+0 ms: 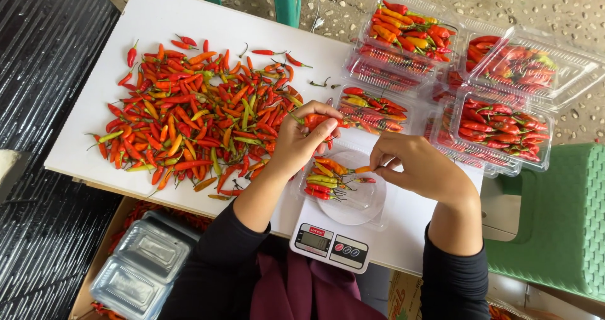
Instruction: Weighing red chili peppers on a digital scale for packaging
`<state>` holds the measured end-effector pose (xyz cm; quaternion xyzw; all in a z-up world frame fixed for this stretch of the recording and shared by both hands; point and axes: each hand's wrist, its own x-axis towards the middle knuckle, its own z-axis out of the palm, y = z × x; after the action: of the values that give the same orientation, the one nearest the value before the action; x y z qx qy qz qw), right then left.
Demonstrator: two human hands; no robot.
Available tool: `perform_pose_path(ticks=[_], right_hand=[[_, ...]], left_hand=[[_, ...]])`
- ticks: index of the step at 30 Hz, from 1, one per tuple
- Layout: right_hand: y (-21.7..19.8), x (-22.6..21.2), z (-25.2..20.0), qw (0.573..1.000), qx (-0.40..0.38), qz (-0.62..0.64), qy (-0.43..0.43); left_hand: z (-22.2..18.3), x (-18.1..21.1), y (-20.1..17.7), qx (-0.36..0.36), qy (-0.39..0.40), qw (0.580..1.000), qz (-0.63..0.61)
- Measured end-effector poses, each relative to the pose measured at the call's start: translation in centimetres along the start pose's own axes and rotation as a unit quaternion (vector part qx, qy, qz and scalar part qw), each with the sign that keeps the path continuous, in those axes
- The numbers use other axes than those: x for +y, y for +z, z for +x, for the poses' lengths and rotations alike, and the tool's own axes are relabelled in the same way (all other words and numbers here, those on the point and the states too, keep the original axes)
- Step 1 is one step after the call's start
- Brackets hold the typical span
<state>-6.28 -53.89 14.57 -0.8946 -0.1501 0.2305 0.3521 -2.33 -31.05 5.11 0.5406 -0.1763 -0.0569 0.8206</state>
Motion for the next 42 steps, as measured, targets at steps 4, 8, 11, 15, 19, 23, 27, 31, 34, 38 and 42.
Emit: perform_pose_path(ticks=[4,8,11,15,19,23,27,31,34,38,42], right_hand=[[0.5,0.2,0.2,1.0,-0.007,-0.014,0.013],[1.2,-0.3,0.2,0.995,-0.017,-0.097,0.017],[1.2,-0.9,-0.5,0.985,-0.017,-0.165,0.047],[1.2,-1.8,-0.9,0.973,-0.004,-0.215,0.087],[2.5,-2.0,-0.5,0.959,-0.01,-0.265,0.103],[4.4,-2.3,-0.1,0.941,-0.025,-0.313,0.128],[6.7,-1.0,0.4,0.924,0.015,-0.363,0.121],[7.9,0.8,0.9,0.907,0.034,-0.401,0.123],[7.6,0.4,0.6,0.898,0.069,-0.423,0.104],[6.5,-0.1,0.1,0.911,0.088,-0.387,0.111],[3.6,-2.2,-0.6,0.952,0.074,-0.269,0.123]], left_hand=[[0.0,0.0,0.0,0.001,0.001,1.0,0.001],[0.1,0.0,0.0,0.002,0.001,1.0,-0.001],[0.2,0.1,0.1,0.009,0.005,1.0,-0.001],[0.3,0.1,0.0,0.011,0.005,1.0,0.001],[0.1,0.3,0.2,0.014,0.004,1.0,0.008],[0.0,0.2,0.1,0.011,0.0,1.0,0.013],[0.0,0.2,0.2,0.006,0.0,1.0,0.019],[0.0,0.2,0.1,0.008,0.0,1.0,0.018],[0.0,0.3,0.0,-0.005,0.007,1.0,0.015],[-0.3,0.5,0.1,-0.05,0.022,0.998,0.018],[-0.3,1.7,0.6,-0.099,0.043,0.994,0.021]])
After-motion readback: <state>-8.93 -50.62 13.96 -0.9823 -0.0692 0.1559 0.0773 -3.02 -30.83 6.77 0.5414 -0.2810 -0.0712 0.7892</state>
